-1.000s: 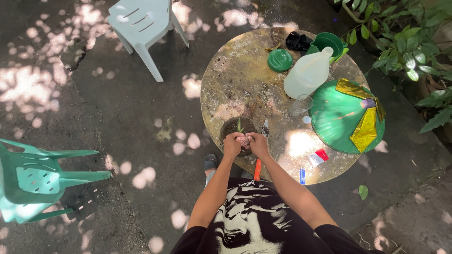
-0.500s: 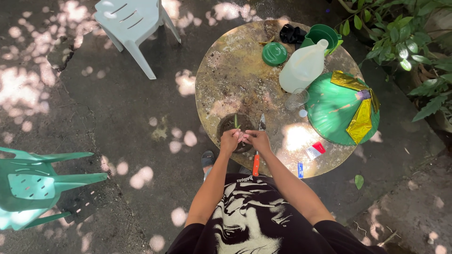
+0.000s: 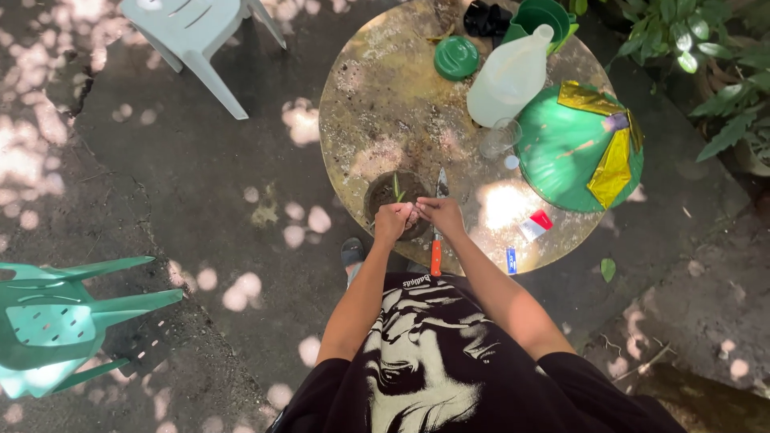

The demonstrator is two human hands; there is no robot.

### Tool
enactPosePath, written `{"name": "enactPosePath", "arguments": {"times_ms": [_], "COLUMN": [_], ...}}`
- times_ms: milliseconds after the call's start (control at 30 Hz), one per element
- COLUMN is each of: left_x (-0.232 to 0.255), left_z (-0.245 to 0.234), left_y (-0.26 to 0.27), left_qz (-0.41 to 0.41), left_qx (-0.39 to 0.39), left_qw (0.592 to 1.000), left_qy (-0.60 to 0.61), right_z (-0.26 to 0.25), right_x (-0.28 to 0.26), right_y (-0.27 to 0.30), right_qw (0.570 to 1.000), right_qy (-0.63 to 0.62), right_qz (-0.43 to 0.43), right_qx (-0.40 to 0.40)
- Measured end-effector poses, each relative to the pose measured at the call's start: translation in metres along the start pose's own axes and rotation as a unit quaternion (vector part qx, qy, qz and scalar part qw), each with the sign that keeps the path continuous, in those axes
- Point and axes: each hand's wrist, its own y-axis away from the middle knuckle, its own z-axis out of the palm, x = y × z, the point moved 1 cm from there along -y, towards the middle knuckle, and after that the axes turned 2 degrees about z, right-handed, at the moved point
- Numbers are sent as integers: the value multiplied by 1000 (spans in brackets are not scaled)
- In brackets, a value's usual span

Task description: Planting a small seedling into a prepared coconut shell pot and placing it in a garden area.

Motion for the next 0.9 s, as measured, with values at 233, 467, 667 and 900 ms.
{"name": "enactPosePath", "arguments": {"times_ms": [233, 467, 667, 900], "left_x": [-25, -14, -80, -128], "left_z": [-6, -45, -43, 6], "left_y": [-29, -67, -110, -93], "left_qz": [56, -3, -9, 196], "left_qx": [-33, -35, 10, -105], "left_qw": [987, 999, 987, 923], "left_qy": [-147, -14, -161, -314], "right_z": [0, 9, 18, 64], "right_x": [0, -14, -39, -68], "right_y": [-3, -15, -22, -47], "right_qw": [983, 959, 916, 930], "right_qy": [181, 278, 390, 330], "right_qz": [-28, -49, -83, -157], "right_qx": [16, 29, 50, 43]}}
